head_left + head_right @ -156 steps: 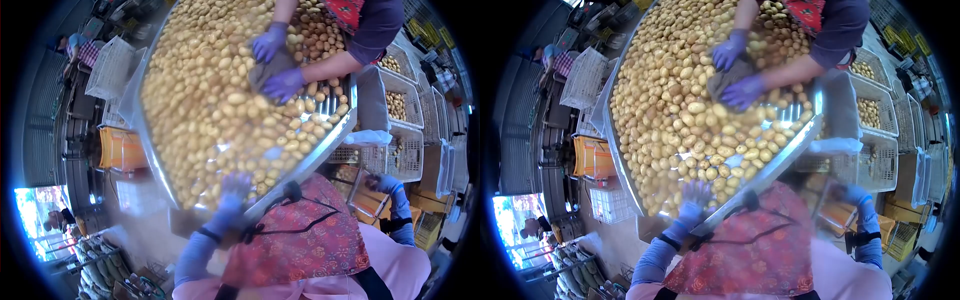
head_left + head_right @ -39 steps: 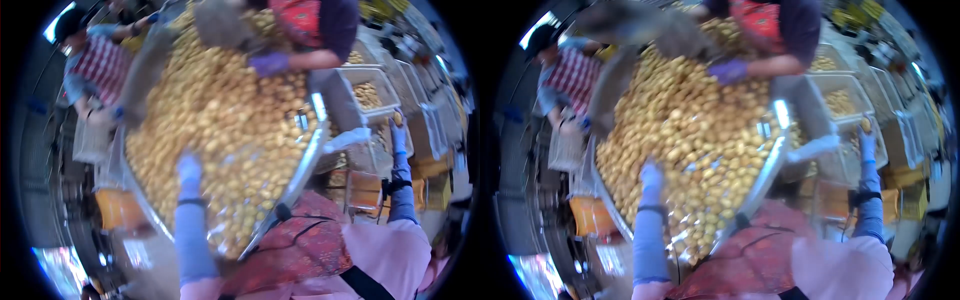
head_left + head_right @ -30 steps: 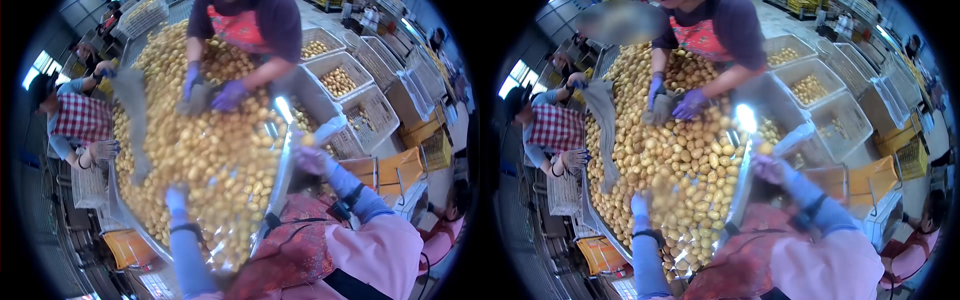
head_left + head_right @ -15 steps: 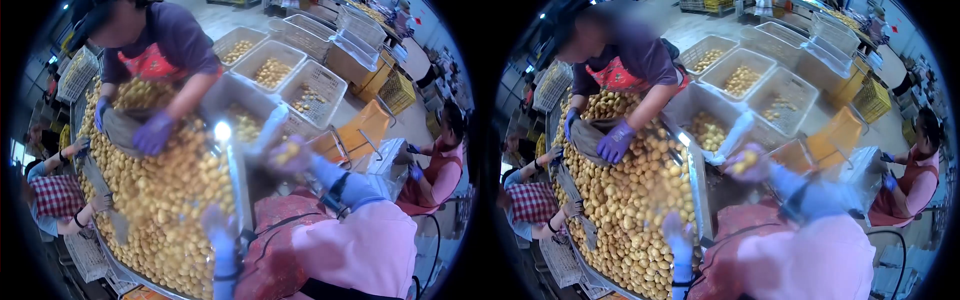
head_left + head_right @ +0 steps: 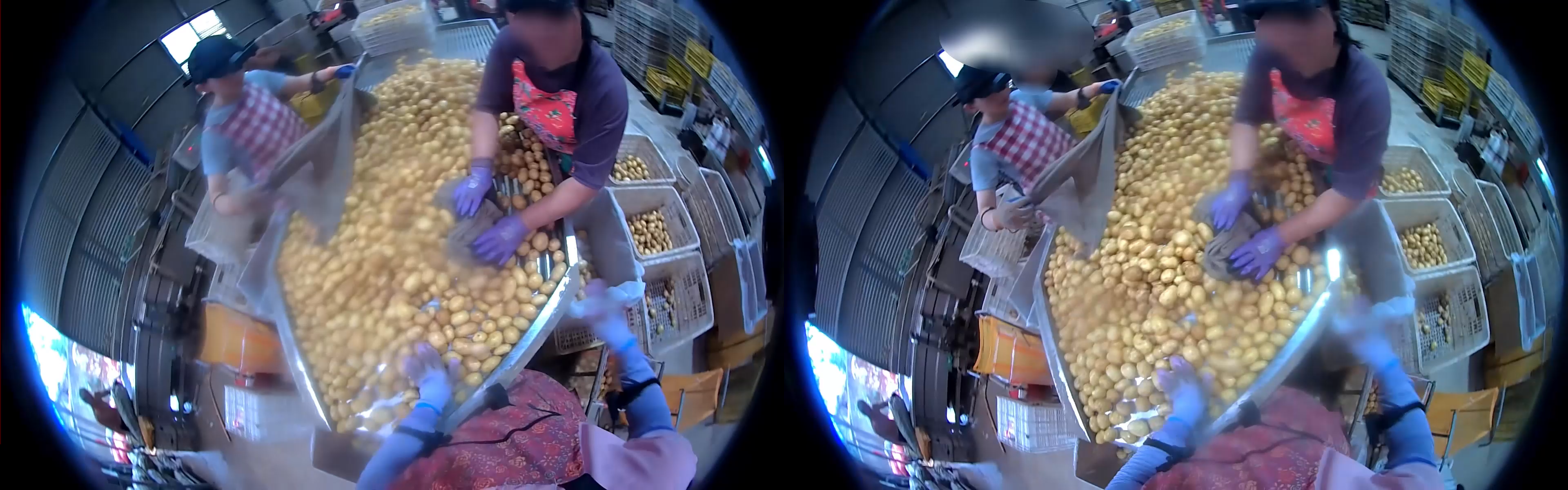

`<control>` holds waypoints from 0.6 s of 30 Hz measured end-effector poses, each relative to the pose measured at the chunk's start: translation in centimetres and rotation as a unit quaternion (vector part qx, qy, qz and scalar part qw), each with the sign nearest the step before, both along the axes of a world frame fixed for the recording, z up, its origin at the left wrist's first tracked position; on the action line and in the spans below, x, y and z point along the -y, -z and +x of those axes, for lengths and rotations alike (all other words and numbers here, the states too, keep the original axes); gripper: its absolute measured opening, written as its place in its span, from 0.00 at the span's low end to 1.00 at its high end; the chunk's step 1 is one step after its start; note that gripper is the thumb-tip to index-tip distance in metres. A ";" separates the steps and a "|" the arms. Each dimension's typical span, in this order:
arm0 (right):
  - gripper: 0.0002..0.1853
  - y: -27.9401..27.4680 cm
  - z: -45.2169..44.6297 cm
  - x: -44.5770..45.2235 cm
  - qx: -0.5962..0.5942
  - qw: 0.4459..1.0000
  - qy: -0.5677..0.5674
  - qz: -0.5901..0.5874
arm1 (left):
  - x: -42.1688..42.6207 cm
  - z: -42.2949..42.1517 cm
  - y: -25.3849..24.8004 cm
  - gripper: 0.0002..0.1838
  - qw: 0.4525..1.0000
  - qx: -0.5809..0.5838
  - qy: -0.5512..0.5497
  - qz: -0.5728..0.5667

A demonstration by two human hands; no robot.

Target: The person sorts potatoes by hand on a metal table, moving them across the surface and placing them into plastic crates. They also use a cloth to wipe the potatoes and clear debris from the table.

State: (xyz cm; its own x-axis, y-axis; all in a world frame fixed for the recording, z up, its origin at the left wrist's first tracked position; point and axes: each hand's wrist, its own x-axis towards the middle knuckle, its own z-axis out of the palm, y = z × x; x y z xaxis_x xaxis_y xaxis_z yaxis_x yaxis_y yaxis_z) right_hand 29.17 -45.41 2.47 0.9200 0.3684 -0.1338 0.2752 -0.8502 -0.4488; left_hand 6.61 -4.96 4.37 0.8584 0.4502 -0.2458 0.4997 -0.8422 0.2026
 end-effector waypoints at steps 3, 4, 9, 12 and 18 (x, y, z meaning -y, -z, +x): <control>0.28 -4.1 -2.8 -14.6 0.075 0.915 -0.369 0.142 | -1.2 -6.8 2.3 0.36 0.976 0.126 0.158 0.078; 0.31 -2.8 -3.3 -17.6 -0.041 0.889 -0.409 0.200 | -2.6 -9.0 1.2 0.34 0.973 0.154 0.174 0.000; 0.34 -1.1 -9.6 -29.2 0.088 0.764 -0.638 0.034 | -6.7 -14.1 -0.1 0.29 0.996 0.081 -0.034 0.021; 0.33 -2.0 -12.7 -33.0 -0.057 0.738 -0.672 -0.020 | -4.4 -12.1 0.5 0.32 0.990 0.129 -0.014 0.059; 0.34 0.7 -6.7 -29.1 0.101 0.729 -0.661 0.145 | -5.6 -12.9 -3.7 0.36 0.990 0.054 0.030 0.129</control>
State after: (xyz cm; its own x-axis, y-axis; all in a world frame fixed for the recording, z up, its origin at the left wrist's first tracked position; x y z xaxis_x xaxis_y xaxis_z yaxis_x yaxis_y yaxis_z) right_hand 22.43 -16.33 1.76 -0.2744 0.9373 0.2147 0.8544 0.3401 -0.3928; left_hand -6.24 0.68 8.10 0.9002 0.4341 -0.0352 0.4350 -0.9000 0.0258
